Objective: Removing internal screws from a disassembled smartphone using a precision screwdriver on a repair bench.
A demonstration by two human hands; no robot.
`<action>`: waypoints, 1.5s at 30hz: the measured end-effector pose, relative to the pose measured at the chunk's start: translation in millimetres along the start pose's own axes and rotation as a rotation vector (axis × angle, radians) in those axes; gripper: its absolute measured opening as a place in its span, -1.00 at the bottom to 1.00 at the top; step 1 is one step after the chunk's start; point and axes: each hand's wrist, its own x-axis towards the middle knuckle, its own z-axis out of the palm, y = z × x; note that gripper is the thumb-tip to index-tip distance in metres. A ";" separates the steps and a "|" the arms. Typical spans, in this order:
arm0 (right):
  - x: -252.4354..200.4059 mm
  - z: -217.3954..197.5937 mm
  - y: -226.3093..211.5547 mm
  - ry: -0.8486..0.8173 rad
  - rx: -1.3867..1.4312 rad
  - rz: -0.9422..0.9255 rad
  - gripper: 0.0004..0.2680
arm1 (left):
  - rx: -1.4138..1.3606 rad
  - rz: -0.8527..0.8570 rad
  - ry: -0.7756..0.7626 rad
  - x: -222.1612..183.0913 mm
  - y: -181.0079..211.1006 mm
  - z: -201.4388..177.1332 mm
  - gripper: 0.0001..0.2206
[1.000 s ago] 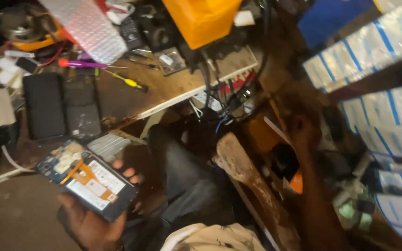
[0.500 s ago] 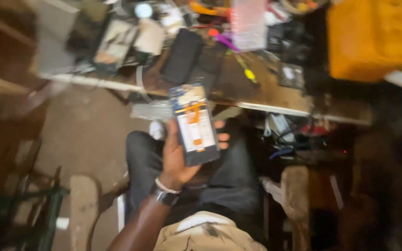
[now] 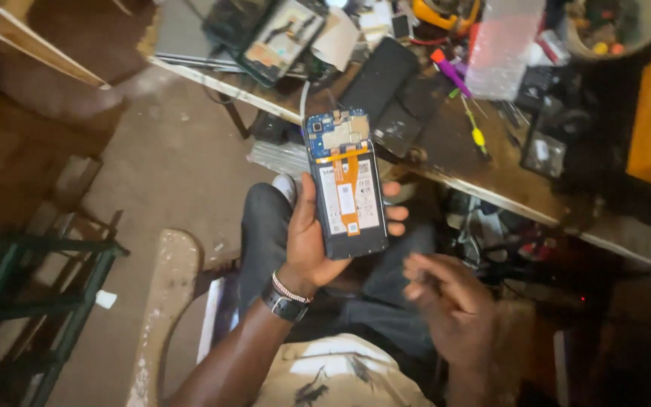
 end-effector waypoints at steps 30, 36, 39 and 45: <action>41.2 63.9 -45.5 -0.022 -0.285 -0.251 -0.96 | -0.024 0.123 -0.004 -15.6 35.4 -1.7 -0.26; 42.8 63.5 -44.6 -0.027 -0.367 -0.323 -0.96 | 0.015 0.146 -0.005 -16.6 33.4 -1.5 -0.29; 42.8 61.9 -42.9 -0.050 -0.428 -0.263 -0.95 | -0.023 0.121 -0.001 -16.2 32.3 -6.1 -0.27; 56.6 53.2 -16.1 -0.258 0.292 0.231 -0.92 | -0.082 0.096 0.014 -15.6 34.2 -14.5 -0.26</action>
